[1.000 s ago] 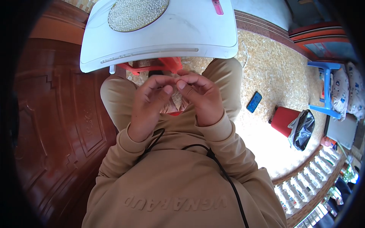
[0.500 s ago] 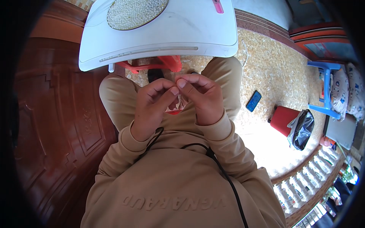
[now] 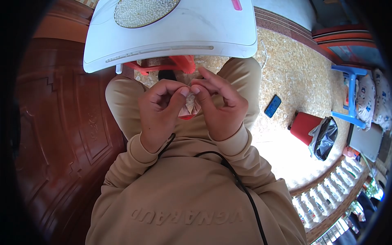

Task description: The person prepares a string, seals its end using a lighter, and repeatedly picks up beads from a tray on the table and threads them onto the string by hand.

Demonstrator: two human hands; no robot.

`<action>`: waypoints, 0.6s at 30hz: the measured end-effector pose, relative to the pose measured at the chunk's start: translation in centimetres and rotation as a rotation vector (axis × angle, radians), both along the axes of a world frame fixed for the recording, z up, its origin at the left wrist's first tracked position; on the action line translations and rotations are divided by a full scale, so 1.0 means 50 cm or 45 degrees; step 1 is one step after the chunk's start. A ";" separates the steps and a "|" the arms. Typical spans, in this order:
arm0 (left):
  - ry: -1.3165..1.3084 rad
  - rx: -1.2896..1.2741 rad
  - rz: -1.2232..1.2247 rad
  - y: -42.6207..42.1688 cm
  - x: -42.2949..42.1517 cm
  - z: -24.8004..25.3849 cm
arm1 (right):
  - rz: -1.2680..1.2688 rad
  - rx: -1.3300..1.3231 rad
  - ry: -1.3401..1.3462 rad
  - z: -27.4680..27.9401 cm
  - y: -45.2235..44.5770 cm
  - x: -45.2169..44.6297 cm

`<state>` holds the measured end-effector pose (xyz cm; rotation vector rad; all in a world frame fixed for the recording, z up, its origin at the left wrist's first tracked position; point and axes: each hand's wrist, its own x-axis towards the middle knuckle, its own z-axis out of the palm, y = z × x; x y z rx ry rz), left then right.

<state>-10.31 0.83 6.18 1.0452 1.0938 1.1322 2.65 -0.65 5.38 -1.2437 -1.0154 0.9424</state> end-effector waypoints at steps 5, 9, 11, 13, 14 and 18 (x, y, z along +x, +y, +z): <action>-0.038 -0.031 -0.036 -0.002 -0.002 0.002 | 0.048 0.069 -0.089 -0.023 -0.004 0.009; -0.050 -0.080 -0.070 -0.003 -0.005 -0.001 | 0.048 0.054 -0.052 -0.015 -0.005 0.008; -0.055 -0.097 -0.082 -0.003 -0.005 -0.001 | 0.046 0.048 -0.040 -0.014 -0.006 0.008; -0.065 -0.106 -0.076 -0.003 -0.005 0.001 | 0.056 0.033 -0.011 -0.016 -0.006 0.010; -0.070 -0.110 -0.072 -0.002 -0.005 0.003 | 0.061 0.027 0.004 -0.017 -0.006 0.010; -0.091 -0.139 -0.061 -0.001 -0.004 0.010 | 0.059 0.026 0.014 -0.019 -0.006 0.009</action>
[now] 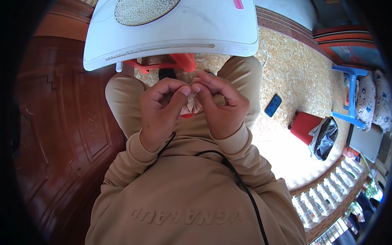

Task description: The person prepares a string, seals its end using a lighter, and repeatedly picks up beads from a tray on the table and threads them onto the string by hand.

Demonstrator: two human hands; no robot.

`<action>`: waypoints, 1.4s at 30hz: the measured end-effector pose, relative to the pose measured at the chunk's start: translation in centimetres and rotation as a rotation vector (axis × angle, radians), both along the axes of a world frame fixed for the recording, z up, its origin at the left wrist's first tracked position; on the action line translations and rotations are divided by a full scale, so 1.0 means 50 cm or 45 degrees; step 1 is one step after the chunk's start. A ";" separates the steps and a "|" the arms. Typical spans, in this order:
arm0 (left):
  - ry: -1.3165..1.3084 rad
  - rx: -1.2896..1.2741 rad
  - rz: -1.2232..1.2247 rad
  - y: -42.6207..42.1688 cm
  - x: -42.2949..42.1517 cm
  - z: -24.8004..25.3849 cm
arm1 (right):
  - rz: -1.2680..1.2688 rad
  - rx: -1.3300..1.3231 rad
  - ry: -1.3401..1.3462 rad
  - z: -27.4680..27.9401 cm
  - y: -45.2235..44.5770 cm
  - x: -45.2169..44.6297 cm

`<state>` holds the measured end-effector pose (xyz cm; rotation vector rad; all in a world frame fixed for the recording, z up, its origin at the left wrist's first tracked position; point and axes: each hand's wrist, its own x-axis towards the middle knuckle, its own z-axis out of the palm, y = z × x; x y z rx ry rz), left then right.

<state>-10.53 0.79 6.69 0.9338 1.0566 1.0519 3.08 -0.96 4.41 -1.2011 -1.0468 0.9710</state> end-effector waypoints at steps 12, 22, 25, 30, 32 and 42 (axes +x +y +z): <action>0.006 -0.027 -0.022 0.003 -0.007 0.000 | -0.007 -0.204 0.255 0.009 0.007 -0.003; 0.028 0.038 -0.021 0.003 -0.001 -0.012 | 0.268 -0.349 0.585 -0.015 0.016 0.019; 0.062 0.024 -0.021 -0.003 -0.005 -0.018 | 0.244 -0.394 0.588 -0.019 0.002 0.011; -0.030 -0.014 0.017 0.004 -0.005 -0.023 | 0.201 -0.428 0.386 -0.014 0.051 0.033; -0.132 -0.096 0.050 0.010 -0.007 -0.024 | 0.170 -0.470 0.212 -0.017 0.075 0.045; -0.140 -0.114 0.023 0.002 -0.021 -0.030 | -0.510 -0.449 -1.670 -0.137 0.571 0.196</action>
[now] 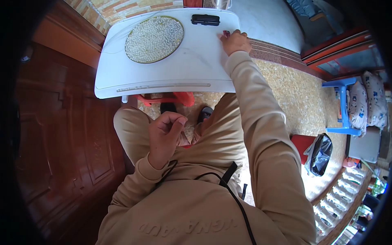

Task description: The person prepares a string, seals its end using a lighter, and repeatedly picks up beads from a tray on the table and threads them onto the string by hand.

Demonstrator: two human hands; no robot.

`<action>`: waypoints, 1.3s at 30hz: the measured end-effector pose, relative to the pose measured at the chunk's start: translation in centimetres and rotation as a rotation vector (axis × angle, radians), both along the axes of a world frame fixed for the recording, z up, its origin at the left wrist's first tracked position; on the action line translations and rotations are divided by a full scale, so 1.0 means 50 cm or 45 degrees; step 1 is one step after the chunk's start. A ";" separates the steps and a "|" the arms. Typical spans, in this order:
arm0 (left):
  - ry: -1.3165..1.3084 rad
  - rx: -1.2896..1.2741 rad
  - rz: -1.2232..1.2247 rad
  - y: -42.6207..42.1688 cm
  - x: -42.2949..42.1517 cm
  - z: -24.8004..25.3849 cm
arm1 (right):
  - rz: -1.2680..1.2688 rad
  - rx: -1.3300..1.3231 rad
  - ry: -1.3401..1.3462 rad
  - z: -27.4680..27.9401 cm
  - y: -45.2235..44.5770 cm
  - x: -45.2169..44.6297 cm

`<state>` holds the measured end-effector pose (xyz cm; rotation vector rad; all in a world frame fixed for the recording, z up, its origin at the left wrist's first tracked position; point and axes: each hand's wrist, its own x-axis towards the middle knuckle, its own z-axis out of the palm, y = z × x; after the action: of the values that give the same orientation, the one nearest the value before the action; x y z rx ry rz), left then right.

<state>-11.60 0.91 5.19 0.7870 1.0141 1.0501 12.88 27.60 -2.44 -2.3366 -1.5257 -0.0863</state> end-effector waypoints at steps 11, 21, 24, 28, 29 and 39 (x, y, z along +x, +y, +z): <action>0.563 0.629 0.139 0.014 -0.030 -0.050 | 0.481 0.152 0.840 0.010 -0.152 0.024; 0.388 0.418 -0.070 0.027 -0.027 0.008 | 0.568 -0.181 1.834 0.061 -0.520 -0.128; 0.061 0.011 -0.217 0.045 -0.044 0.039 | 0.662 -0.298 1.806 0.087 -0.543 -0.150; -0.011 -0.128 -0.282 0.050 -0.049 0.058 | 0.748 -0.258 1.900 0.100 -0.547 -0.168; 0.002 -0.125 -0.293 0.050 -0.048 0.060 | 0.777 -0.215 1.943 0.102 -0.546 -0.170; 0.139 -0.045 -0.394 0.057 -0.051 0.062 | 0.830 -0.326 1.980 0.102 -0.539 -0.167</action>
<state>-14.16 3.77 8.27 0.9464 0.9631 0.7286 4.54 0.65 2.66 -1.0825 -1.2030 1.6620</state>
